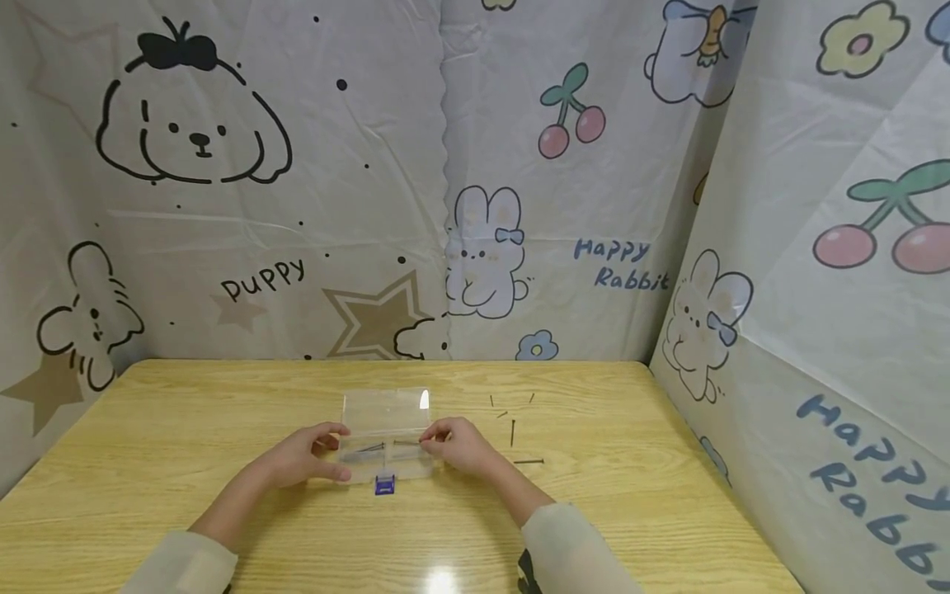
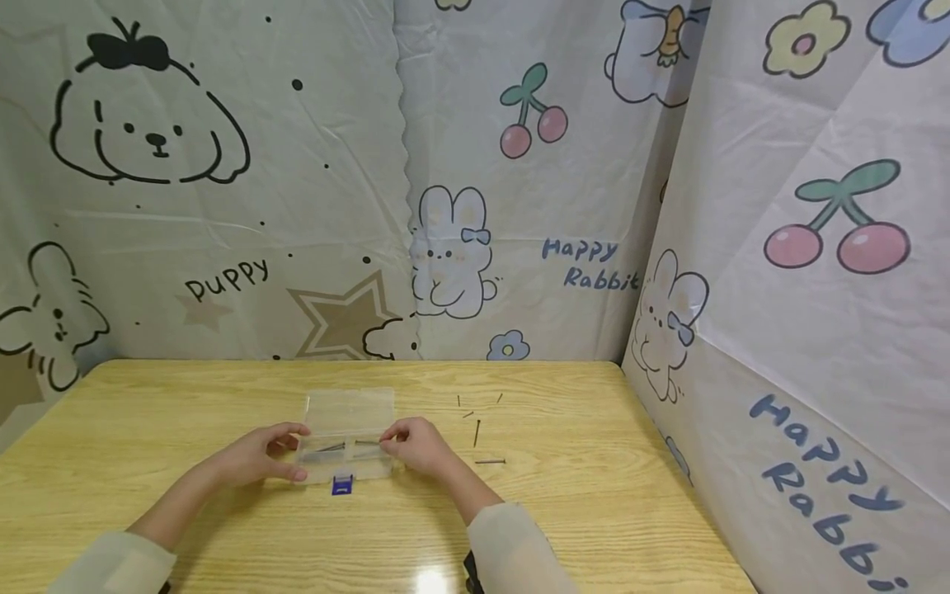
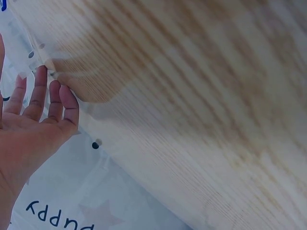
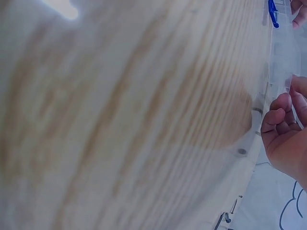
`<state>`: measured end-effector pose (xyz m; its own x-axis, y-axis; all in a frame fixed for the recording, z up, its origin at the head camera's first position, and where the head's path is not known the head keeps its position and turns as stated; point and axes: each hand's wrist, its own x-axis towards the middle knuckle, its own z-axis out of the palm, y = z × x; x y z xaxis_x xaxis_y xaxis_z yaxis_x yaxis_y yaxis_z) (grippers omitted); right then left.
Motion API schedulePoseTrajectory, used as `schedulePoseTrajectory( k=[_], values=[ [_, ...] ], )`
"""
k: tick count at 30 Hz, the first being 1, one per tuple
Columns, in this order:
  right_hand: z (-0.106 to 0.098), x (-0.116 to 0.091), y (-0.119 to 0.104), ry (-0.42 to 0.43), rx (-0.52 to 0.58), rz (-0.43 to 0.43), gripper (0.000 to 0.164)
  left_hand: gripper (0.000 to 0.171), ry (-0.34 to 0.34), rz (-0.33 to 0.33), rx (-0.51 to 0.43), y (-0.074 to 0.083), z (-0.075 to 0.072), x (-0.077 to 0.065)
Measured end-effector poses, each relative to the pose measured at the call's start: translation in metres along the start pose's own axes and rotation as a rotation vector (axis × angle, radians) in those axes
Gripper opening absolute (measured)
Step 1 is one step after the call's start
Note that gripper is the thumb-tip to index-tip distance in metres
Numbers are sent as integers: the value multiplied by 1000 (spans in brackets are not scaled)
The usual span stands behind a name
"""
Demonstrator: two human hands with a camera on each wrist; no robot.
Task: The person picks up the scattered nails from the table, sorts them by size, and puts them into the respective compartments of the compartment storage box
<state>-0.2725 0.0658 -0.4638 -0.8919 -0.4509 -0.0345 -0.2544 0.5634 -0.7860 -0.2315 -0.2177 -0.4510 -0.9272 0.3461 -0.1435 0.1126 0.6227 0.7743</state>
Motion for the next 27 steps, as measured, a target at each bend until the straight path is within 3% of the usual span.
schedulePoseTrajectory(
  k=[15, 27],
  values=[
    [-11, 0, 2, 17, 92, 33, 14, 75, -1, -4, -6, 1, 0, -1],
    [-42, -15, 19, 54, 60, 68, 15, 74, 4, -6, 11, 2, 0, 0]
  ],
)
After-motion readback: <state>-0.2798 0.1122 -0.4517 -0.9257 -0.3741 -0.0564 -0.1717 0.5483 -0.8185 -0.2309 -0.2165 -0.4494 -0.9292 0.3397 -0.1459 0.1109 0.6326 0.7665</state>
